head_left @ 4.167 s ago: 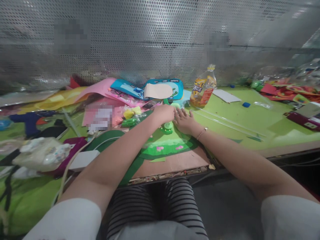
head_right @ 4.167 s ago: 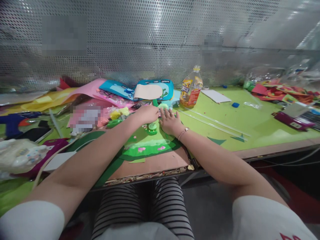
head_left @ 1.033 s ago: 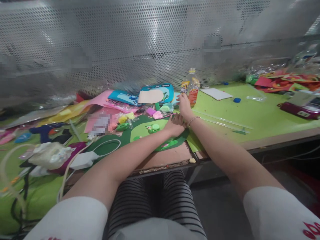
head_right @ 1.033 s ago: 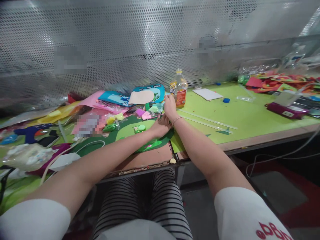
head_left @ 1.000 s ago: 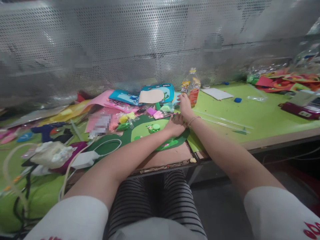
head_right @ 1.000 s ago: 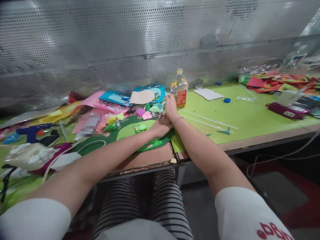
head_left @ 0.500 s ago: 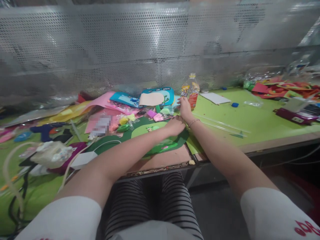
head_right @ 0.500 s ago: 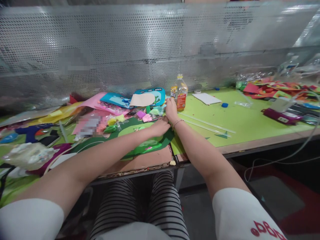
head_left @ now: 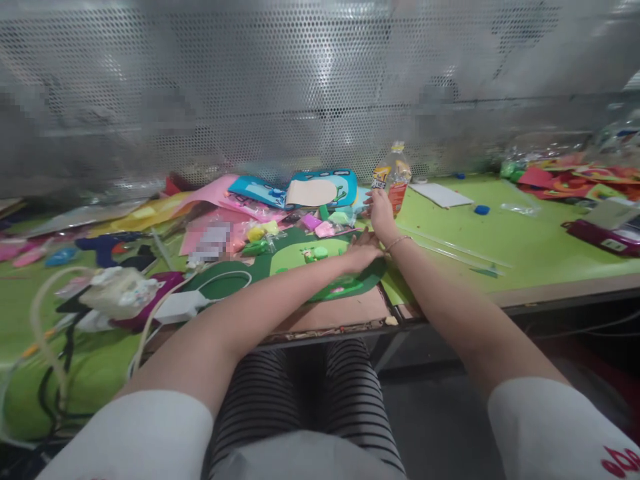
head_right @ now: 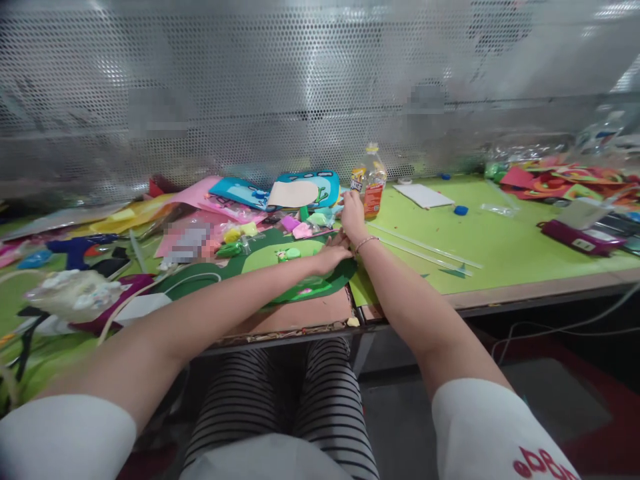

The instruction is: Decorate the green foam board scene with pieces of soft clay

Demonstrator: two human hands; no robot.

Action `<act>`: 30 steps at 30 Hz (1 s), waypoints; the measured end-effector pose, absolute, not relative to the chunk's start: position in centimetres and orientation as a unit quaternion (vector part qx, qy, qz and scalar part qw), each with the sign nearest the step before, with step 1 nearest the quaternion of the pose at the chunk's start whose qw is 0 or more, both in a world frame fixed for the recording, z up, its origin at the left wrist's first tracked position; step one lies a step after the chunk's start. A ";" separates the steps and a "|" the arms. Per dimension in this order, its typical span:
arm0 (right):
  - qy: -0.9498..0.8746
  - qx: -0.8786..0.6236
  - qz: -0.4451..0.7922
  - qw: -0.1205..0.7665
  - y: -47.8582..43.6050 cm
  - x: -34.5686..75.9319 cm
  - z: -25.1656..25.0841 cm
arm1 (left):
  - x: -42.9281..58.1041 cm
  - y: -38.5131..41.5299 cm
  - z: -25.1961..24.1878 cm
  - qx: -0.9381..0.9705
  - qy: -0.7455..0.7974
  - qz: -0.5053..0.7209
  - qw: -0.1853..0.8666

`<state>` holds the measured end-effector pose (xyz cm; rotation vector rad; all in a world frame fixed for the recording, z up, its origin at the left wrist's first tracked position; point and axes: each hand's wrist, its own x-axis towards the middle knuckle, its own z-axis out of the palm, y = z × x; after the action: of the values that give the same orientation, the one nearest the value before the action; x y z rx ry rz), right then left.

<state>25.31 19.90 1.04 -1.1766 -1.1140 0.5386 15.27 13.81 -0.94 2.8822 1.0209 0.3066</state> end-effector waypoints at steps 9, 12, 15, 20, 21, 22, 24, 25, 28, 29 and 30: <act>-0.462 -0.503 0.218 0.697 19.2 25.9 2.2 | 14.7 16.0 0.9 0.901 0.383 0.205 -0.006; -0.460 -0.491 0.222 0.706 19.0 25.7 2.1 | 14.8 15.1 -0.1 0.910 0.367 0.193 -0.027; -0.473 -0.472 0.215 0.712 18.7 25.6 2.1 | 15.1 14.4 -1.0 0.922 0.343 0.178 -0.039; -0.508 -0.436 0.188 0.718 18.2 25.2 2.2 | 15.1 14.3 -1.7 0.927 0.342 0.148 -0.048; -0.508 -0.435 0.189 0.720 18.1 25.2 2.2 | 15.1 14.4 -1.6 0.926 0.346 0.141 -0.048; -0.505 -0.434 0.190 0.722 18.0 25.1 2.2 | 15.0 14.5 -1.5 0.926 0.350 0.135 -0.049; -0.502 -0.429 0.192 0.726 17.9 25.0 2.3 | 14.9 14.9 -1.1 0.923 0.357 0.129 -0.055; -0.502 -0.426 0.191 0.728 17.9 25.0 2.3 | 14.8 15.2 -0.8 0.922 0.360 0.129 -0.061; -0.507 -0.418 0.176 0.732 17.9 25.1 2.3 | 14.4 16.0 0.1 0.920 0.359 0.135 -0.086; -0.510 -0.417 0.170 0.733 17.9 25.2 2.3 | 14.2 16.1 0.3 0.920 0.355 0.137 -0.094; -0.511 -0.417 0.164 0.734 17.9 25.2 2.3 | 14.1 16.2 0.3 0.921 0.350 0.137 -0.102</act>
<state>25.19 17.94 2.28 -0.9160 -1.1227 0.3595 14.14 16.17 0.30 3.0972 1.1787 0.4607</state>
